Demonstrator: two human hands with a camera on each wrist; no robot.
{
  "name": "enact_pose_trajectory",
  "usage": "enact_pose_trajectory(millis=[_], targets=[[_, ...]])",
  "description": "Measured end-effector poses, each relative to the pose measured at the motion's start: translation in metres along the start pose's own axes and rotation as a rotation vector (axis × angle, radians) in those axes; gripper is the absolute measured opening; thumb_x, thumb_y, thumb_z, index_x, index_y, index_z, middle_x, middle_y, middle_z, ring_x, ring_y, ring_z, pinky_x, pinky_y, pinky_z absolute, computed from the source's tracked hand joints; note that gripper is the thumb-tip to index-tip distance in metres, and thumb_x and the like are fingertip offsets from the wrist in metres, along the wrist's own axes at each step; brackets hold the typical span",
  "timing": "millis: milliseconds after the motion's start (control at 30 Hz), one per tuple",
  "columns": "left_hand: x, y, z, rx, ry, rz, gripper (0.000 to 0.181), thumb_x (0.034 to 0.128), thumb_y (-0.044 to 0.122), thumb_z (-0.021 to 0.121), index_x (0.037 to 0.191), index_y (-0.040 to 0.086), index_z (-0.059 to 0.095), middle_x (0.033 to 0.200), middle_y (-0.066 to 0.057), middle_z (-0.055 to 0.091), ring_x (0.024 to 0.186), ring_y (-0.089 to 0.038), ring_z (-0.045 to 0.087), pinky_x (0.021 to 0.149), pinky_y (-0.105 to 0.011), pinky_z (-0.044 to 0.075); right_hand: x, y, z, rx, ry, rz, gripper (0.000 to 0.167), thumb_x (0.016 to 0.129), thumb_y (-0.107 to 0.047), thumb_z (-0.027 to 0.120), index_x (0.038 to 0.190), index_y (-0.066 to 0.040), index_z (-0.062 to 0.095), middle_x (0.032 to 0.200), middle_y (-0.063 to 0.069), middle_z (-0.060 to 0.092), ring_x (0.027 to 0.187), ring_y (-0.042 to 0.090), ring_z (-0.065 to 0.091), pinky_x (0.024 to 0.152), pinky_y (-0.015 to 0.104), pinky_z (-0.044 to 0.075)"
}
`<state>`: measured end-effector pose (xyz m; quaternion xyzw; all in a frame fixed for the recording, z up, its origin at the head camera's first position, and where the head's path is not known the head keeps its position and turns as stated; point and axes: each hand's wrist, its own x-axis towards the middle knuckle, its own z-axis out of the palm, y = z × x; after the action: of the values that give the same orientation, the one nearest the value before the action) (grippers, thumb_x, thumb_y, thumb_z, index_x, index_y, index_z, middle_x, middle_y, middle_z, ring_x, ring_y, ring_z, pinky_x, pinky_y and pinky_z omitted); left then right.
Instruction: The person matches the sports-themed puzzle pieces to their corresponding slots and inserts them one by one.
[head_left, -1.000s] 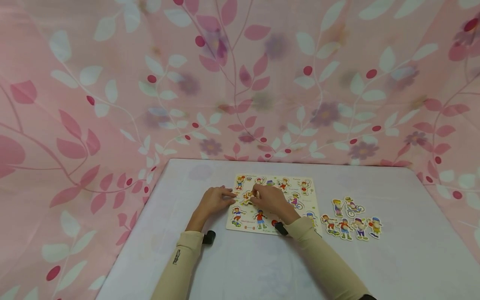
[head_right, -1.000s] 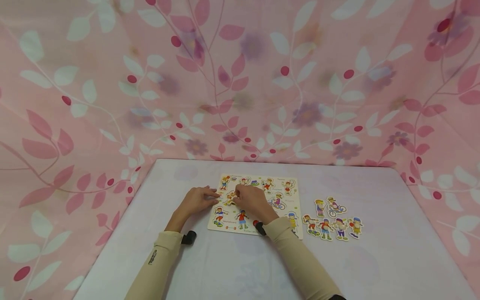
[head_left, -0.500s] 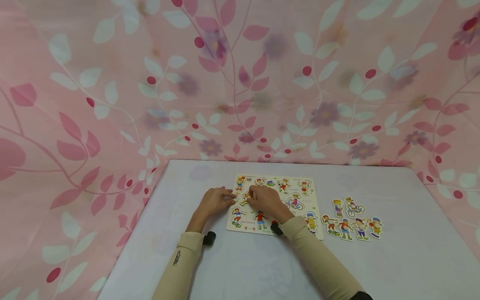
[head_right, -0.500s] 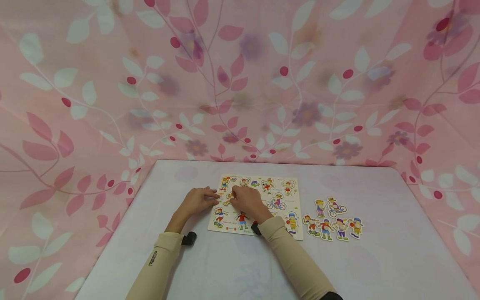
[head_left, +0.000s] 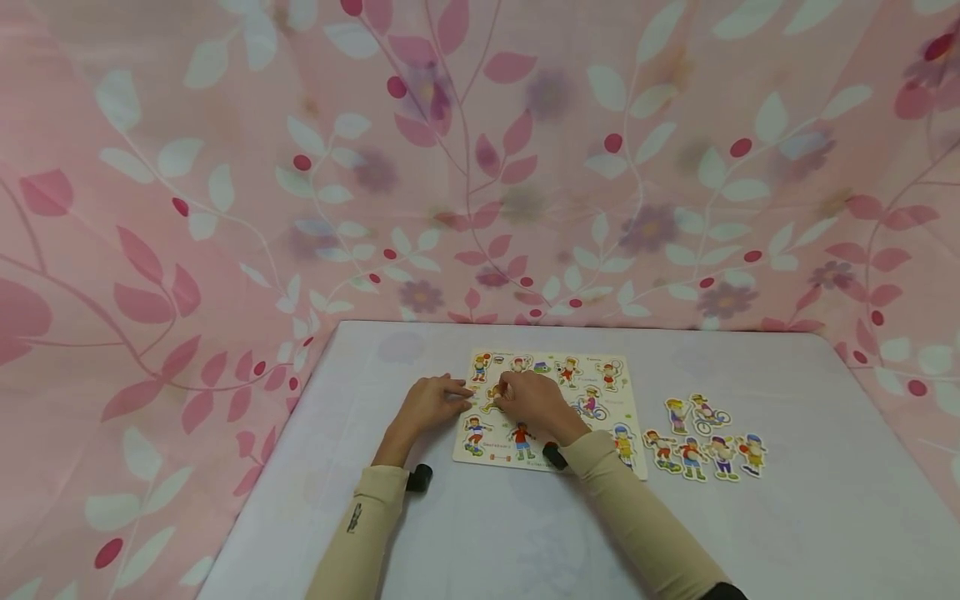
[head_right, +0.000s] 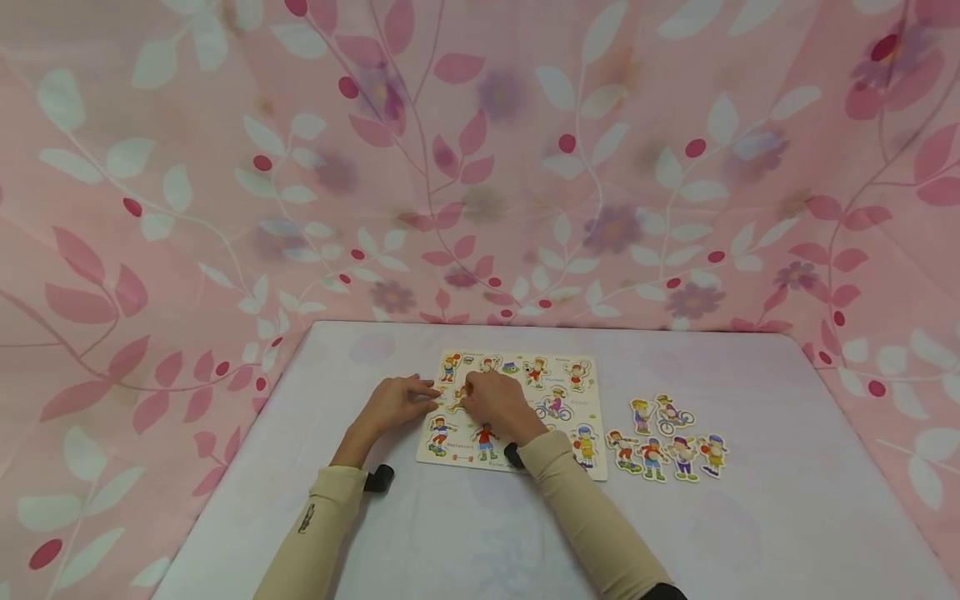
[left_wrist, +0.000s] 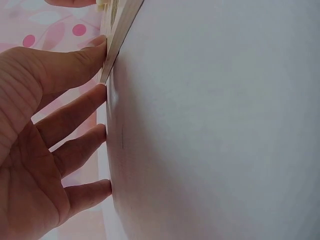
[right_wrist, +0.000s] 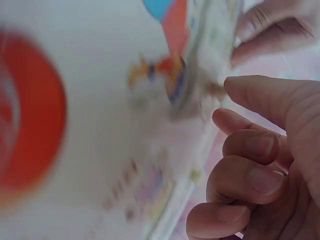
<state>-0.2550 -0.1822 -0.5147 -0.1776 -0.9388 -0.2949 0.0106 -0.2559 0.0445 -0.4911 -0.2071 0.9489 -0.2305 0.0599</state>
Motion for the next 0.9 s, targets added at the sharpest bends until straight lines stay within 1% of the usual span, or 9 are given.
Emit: enact_pose_trajectory(millis=[100,233,367,433,667,767,900], targets=[[0.000,0.000,0.000,0.005,0.002,-0.004,0.019,0.0825,0.025,0.081,0.100,0.017,0.081,0.119,-0.002,0.070,0.127,-0.031,0.054,0.107,-0.049,0.038,-0.003,0.007,-0.009,-0.001,0.013,0.023,0.014,0.096,-0.031,0.065,0.101,-0.019,0.066,0.072,-0.005,0.059,0.058,0.013,0.051,0.053,0.031,0.042],[-0.001,0.001,0.000,0.008,0.001,-0.013,0.018,0.0827,0.024,0.081,0.100,0.017,0.081,0.119,-0.002,0.070,0.128,-0.031,0.053,0.108,-0.050,0.037,-0.010,0.016,-0.023,-0.004,0.058,0.039,0.017,0.097,-0.031,0.063,0.109,-0.020,0.066,0.064,-0.007,0.054,0.051,0.013,0.048,0.045,0.029,0.036],[-0.001,0.000,-0.002,0.019,-0.004,-0.013,0.019,0.0833,0.024,0.080,0.101,0.017,0.080,0.120,-0.002,0.069,0.128,-0.032,0.053,0.107,-0.050,0.037,-0.024,0.020,-0.036,-0.007,0.112,0.043,0.019,0.096,-0.029,0.064,0.111,-0.018,0.067,0.061,-0.007,0.051,0.049,0.013,0.043,0.043,0.027,0.031],[-0.001,0.000,-0.003,0.023,-0.006,-0.012,0.019,0.0834,0.025,0.080,0.101,0.017,0.080,0.120,-0.002,0.069,0.128,-0.031,0.053,0.107,-0.050,0.037,-0.030,0.021,-0.040,-0.014,0.123,0.041,0.018,0.096,-0.028,0.064,0.111,-0.018,0.067,0.060,-0.007,0.051,0.048,0.012,0.042,0.043,0.027,0.030],[0.000,0.000,-0.001,0.008,-0.007,-0.020,0.019,0.0836,0.023,0.080,0.101,0.016,0.081,0.120,-0.002,0.069,0.129,-0.032,0.052,0.108,-0.052,0.036,-0.052,0.025,-0.047,-0.021,0.128,0.042,0.024,0.095,-0.028,0.065,0.115,-0.015,0.067,0.061,-0.006,0.049,0.050,0.012,0.042,0.044,0.027,0.031],[-0.001,0.001,-0.001,-0.004,-0.010,-0.019,0.019,0.0834,0.023,0.080,0.101,0.016,0.080,0.120,-0.003,0.069,0.129,-0.032,0.052,0.108,-0.052,0.036,-0.062,0.029,-0.048,-0.028,0.124,0.057,0.022,0.095,-0.028,0.065,0.113,-0.016,0.066,0.061,-0.006,0.049,0.050,0.012,0.043,0.044,0.028,0.032],[-0.001,0.002,-0.002,0.003,-0.015,-0.018,0.020,0.0837,0.024,0.080,0.102,0.017,0.080,0.121,-0.003,0.069,0.129,-0.031,0.052,0.107,-0.052,0.036,-0.076,0.038,-0.050,-0.041,0.113,0.071,0.020,0.096,-0.027,0.065,0.112,-0.017,0.065,0.060,-0.007,0.048,0.049,0.012,0.043,0.044,0.028,0.032]])
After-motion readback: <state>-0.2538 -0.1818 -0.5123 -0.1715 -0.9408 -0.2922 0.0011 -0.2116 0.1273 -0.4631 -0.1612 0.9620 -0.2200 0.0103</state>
